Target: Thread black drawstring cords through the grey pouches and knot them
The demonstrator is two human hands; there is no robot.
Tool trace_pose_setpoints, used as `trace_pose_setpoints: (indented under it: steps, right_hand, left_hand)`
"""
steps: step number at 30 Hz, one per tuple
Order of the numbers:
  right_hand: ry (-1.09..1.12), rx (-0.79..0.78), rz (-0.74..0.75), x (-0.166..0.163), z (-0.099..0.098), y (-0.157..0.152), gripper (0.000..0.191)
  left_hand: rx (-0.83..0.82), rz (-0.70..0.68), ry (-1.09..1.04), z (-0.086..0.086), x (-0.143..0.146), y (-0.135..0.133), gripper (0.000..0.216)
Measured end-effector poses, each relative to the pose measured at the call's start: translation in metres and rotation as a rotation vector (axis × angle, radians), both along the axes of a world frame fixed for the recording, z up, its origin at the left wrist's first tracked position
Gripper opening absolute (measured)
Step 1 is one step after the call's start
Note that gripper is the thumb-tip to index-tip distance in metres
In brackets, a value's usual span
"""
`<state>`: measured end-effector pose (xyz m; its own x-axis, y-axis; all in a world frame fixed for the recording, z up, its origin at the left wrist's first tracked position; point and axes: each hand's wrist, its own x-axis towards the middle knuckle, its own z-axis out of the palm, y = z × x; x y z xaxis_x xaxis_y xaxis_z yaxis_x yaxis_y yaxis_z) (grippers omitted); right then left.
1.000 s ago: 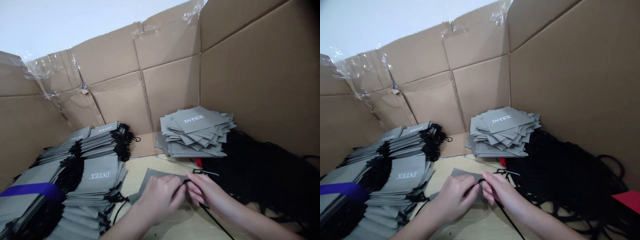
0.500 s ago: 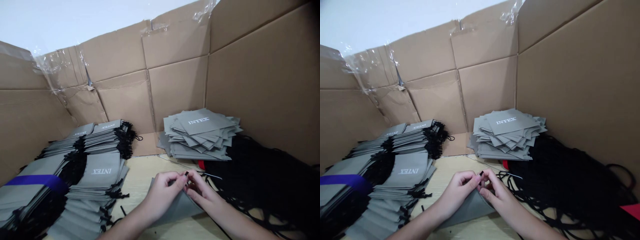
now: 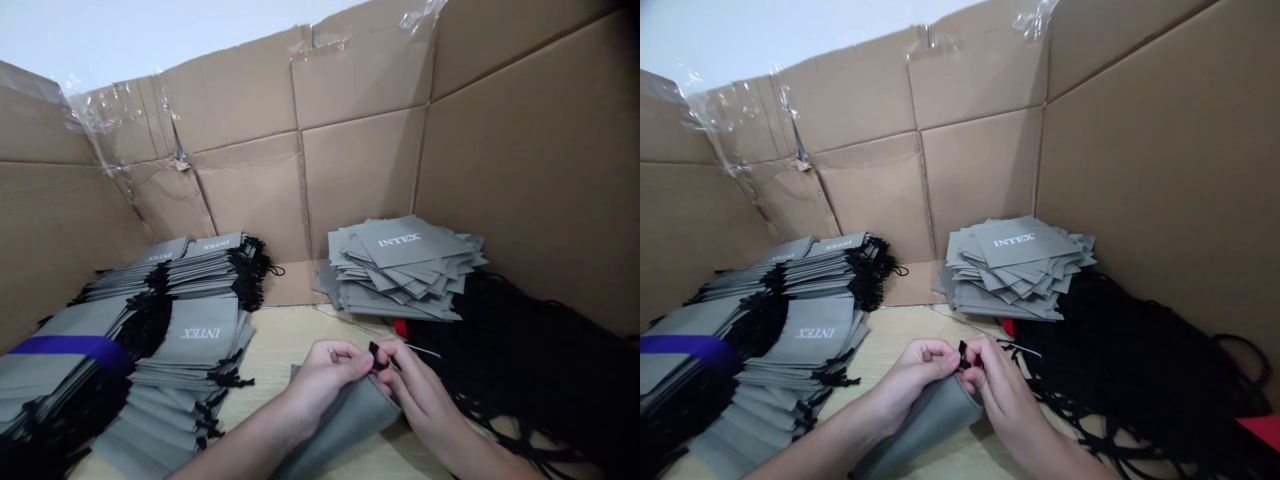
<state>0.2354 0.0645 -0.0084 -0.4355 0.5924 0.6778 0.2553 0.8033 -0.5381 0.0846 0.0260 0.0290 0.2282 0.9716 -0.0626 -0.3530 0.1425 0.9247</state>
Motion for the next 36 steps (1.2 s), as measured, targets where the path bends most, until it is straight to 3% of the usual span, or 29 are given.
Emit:
trace_pose_setpoints:
  steps: [5, 10, 16, 19, 24, 30, 33, 36]
  right_hand:
    - [-0.023, 0.366, -0.049, 0.006, 0.009, 0.008, 0.011]
    - [-0.233, 0.643, -0.016, 0.018, 0.018, 0.015, 0.010]
    - [-0.436, 0.954, 0.019, 0.026, 0.026, 0.013, 0.017]
    - [-0.481, 0.921, 0.039, 0.029, 0.027, 0.010, 0.023]
    - [-0.556, 0.569, 0.224, 0.032, 0.031, 0.004, 0.027]
    - [-0.694, 0.540, 0.333, 0.026, 0.031, 0.004, 0.024]
    - [-0.616, 0.580, 0.293, 0.023, 0.022, 0.007, 0.021]
    - [-0.299, 0.545, 0.093, 0.018, 0.011, 0.008, 0.013]
  left_hand:
    - [-0.078, 0.045, -0.029, -0.001, 0.000, -0.001, 0.025]
    - [-0.192, 0.031, -0.100, -0.007, -0.002, 0.002, 0.024]
    - [-0.322, 0.012, -0.085, -0.002, -0.003, 0.004, 0.031]
    - [-0.295, 0.000, -0.064, 0.001, -0.003, 0.003, 0.032]
    - [-0.236, -0.057, 0.011, -0.002, -0.002, 0.003, 0.028]
    - [-0.038, -0.032, 0.264, -0.016, -0.003, 0.014, 0.025]
    - [-0.011, -0.036, 0.344, -0.018, -0.009, 0.018, 0.028]
    - [-0.031, -0.085, 0.349, -0.011, -0.018, 0.017, 0.026]
